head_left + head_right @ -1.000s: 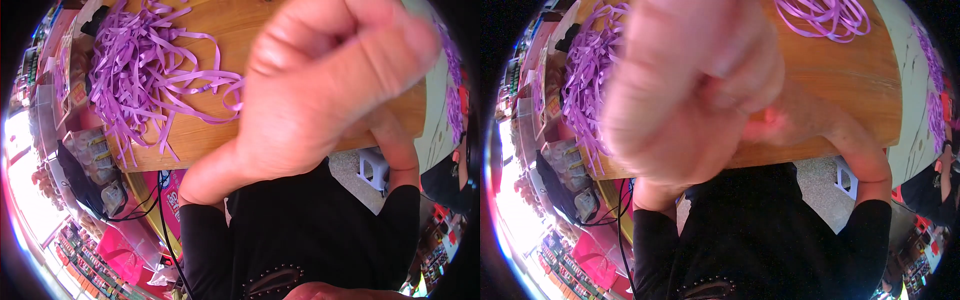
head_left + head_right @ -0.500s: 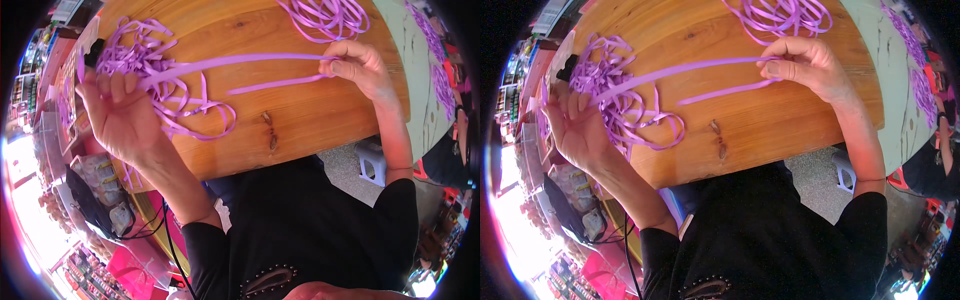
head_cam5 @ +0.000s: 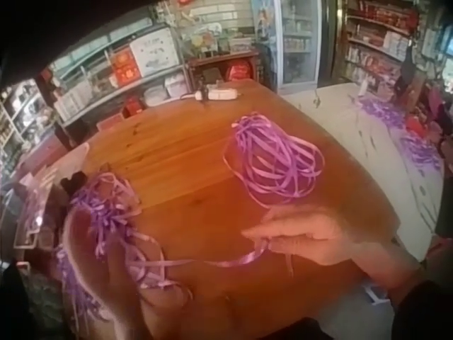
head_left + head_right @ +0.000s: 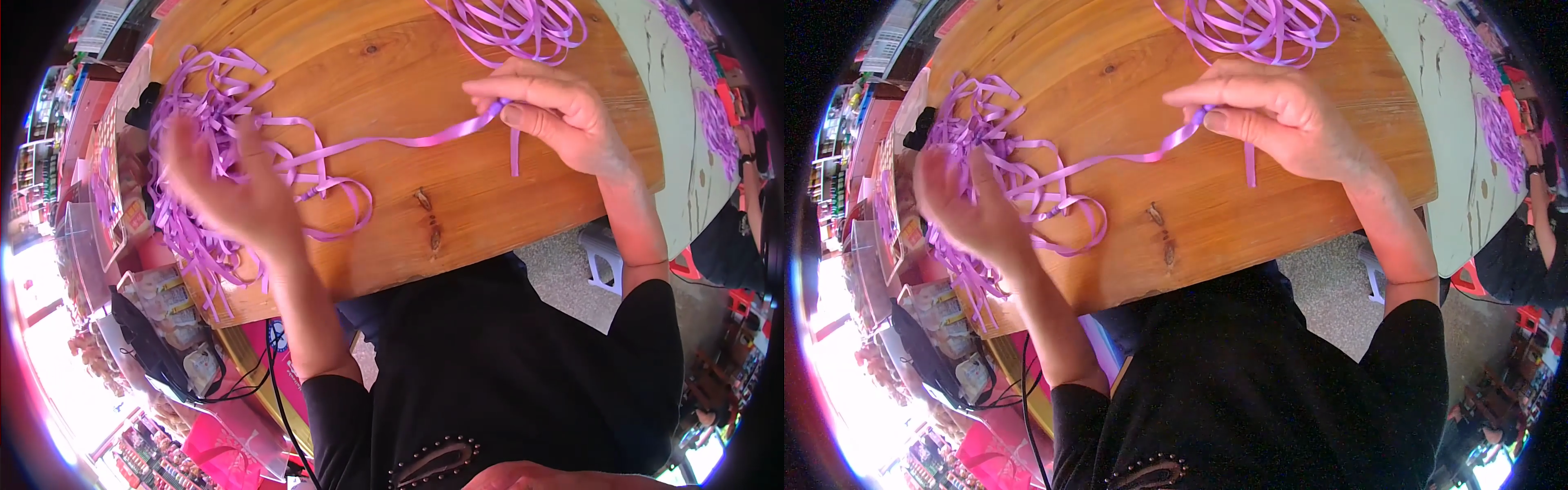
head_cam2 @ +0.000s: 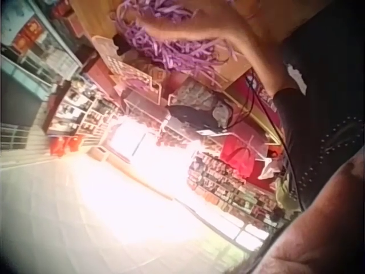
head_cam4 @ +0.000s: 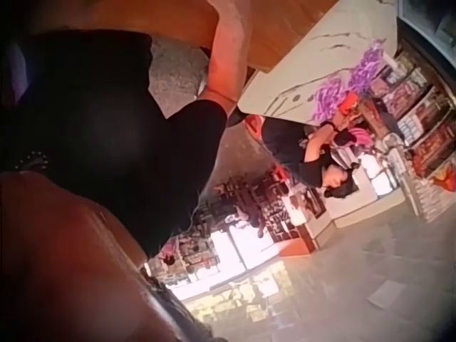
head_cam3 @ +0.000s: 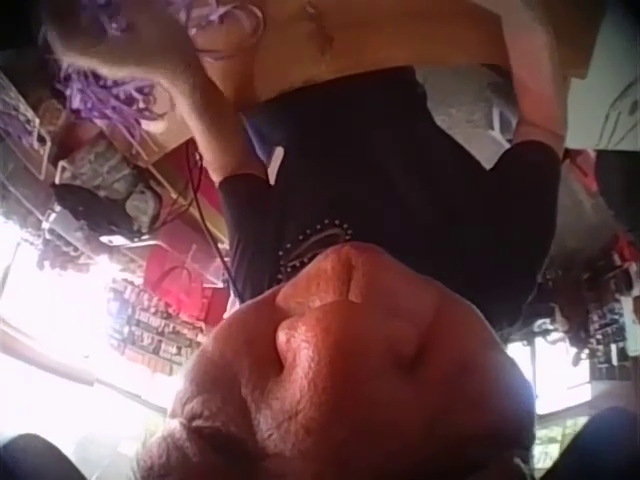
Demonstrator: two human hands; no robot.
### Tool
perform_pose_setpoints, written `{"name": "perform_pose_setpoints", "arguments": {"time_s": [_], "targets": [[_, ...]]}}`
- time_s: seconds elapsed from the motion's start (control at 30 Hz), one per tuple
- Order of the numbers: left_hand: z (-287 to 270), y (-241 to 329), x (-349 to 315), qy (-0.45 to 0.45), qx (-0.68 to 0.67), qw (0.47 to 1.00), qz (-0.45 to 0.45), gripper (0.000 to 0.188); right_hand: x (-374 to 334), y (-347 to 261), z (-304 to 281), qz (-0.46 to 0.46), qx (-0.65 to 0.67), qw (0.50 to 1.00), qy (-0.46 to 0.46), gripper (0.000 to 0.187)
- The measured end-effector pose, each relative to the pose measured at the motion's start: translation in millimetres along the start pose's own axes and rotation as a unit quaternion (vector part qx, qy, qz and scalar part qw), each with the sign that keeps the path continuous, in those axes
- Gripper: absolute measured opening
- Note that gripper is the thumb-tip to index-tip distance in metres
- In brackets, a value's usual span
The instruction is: The person picks up a purple ribbon from a pile on a wooden table and ties a knot in it by hand. They repeat this process, connecting each newly knotted ribbon to a growing chain of purple ribbons.
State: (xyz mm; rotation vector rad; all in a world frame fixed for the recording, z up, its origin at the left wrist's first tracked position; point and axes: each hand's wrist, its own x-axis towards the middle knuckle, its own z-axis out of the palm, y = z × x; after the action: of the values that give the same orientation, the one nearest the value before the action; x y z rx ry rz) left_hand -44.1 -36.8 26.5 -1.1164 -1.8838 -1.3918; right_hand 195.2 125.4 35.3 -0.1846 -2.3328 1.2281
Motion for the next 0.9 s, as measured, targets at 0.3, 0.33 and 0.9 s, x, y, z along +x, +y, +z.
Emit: {"name": "perform_pose_setpoints", "arguments": {"time_s": [0.3,0.33,0.9], "targets": [[24,99,-26,-0.331,-0.495,0.698,-0.398,0.023,9,-28,11,-0.126,-0.230,0.958,0.114,0.039],[24,98,-24,-0.337,-0.470,0.711,-0.400,0.020,7,-27,10,-0.140,-0.255,0.948,0.125,0.038],[17,62,-26,-0.402,-0.274,0.863,-0.132,0.009,3,-6,1,-0.105,-0.160,0.976,0.100,0.017]]}}
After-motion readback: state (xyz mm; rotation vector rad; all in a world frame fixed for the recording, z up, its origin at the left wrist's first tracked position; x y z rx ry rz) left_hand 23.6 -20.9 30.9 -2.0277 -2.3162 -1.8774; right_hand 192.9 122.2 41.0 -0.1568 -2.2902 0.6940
